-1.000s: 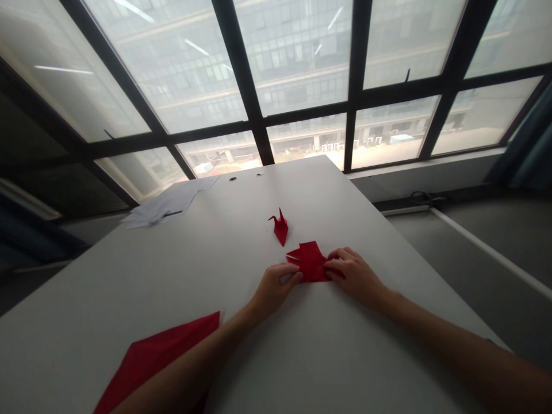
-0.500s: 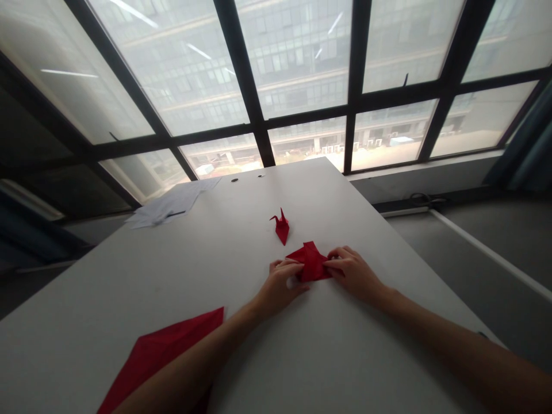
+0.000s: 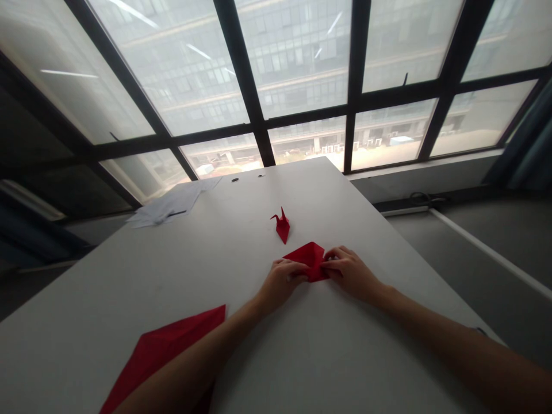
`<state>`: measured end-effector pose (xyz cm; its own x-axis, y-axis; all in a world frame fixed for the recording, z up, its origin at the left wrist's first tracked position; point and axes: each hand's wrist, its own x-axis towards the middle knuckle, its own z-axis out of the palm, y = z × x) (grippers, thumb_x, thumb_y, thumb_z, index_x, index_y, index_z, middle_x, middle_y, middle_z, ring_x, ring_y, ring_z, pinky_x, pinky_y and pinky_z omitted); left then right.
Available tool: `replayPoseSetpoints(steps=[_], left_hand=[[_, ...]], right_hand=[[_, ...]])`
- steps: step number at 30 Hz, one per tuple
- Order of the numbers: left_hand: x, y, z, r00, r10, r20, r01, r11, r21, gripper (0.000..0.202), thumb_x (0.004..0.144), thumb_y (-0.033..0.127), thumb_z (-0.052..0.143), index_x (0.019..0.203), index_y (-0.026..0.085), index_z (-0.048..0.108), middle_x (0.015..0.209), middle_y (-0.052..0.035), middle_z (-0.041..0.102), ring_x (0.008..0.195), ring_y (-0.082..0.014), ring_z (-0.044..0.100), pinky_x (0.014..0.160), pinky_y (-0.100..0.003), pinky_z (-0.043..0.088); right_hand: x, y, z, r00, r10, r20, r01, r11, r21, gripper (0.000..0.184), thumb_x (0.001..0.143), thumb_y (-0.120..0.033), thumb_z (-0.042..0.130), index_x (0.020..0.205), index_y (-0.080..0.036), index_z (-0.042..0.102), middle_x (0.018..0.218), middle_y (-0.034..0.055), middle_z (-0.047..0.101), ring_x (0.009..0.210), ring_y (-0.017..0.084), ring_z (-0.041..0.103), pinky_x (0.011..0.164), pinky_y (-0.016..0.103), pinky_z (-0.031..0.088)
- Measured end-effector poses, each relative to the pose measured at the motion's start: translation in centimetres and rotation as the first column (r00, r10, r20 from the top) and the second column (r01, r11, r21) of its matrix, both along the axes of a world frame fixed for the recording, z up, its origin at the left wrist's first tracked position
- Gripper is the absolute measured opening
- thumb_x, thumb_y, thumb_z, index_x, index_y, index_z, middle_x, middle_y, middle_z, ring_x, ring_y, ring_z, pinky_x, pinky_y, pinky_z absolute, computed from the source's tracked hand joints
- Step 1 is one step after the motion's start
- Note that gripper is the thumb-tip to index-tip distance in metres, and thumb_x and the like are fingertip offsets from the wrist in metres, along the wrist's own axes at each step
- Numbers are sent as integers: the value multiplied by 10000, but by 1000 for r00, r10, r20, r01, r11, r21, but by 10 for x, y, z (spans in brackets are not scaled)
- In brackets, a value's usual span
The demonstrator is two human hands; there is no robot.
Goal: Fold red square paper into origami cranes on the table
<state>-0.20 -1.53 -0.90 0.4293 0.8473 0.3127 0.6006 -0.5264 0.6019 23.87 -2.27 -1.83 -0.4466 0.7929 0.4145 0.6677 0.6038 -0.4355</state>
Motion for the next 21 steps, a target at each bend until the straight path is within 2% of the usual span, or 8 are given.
replayPoseSetpoints(steps=[7, 13, 17, 19, 21], left_hand=[[4, -1, 3, 1000, -3, -17, 3, 1000, -15, 170, 822, 279, 715, 985, 258, 756, 924, -30, 760, 829, -209, 657, 941, -369, 449], [6, -5, 7, 1000, -17, -25, 17, 1000, 8, 153, 869, 339, 661, 960, 244, 739, 924, -39, 752, 860, -210, 647, 977, -369, 416], [6, -7, 9, 999, -28, 27, 29, 999, -17, 432, 1004, 426, 395, 856, 188, 723, 813, -49, 716, 777, -182, 619, 865, -315, 453], [7, -5, 9, 997, -9, 77, 15, 996, -85, 545, 1015, 485, 323, 776, 169, 697, 754, -44, 690, 719, -173, 602, 765, -290, 468], [7, 0, 8, 980, 33, 196, 6, 981, -193, 578, 1001, 555, 312, 832, 158, 696, 793, -49, 703, 725, -177, 621, 717, -282, 478]], right_hand=[[0, 0, 1, 1000, 13, -6, -13, 1000, -19, 218, 872, -152, 629, 977, -290, 761, 1041, 55, 668, 1005, 228, 544, 901, 369, 438], [1, -1, 3, 999, 34, 7, -34, 999, -25, 220, 854, -142, 638, 965, -287, 761, 1027, 59, 668, 1006, 230, 552, 903, 368, 444], [0, -1, 0, 999, 35, 0, -35, 999, -13, 219, 896, -188, 612, 1002, -308, 762, 1052, 53, 676, 1015, 225, 562, 919, 379, 443], [0, -1, 0, 999, 34, 1, -34, 999, -9, 222, 906, -190, 600, 1007, -306, 761, 1057, 50, 683, 1016, 222, 568, 924, 381, 442], [-1, -1, 1, 999, 43, 2, -43, 999, -4, 228, 906, -183, 595, 1017, -300, 757, 1072, 50, 690, 1028, 222, 573, 930, 385, 441]])
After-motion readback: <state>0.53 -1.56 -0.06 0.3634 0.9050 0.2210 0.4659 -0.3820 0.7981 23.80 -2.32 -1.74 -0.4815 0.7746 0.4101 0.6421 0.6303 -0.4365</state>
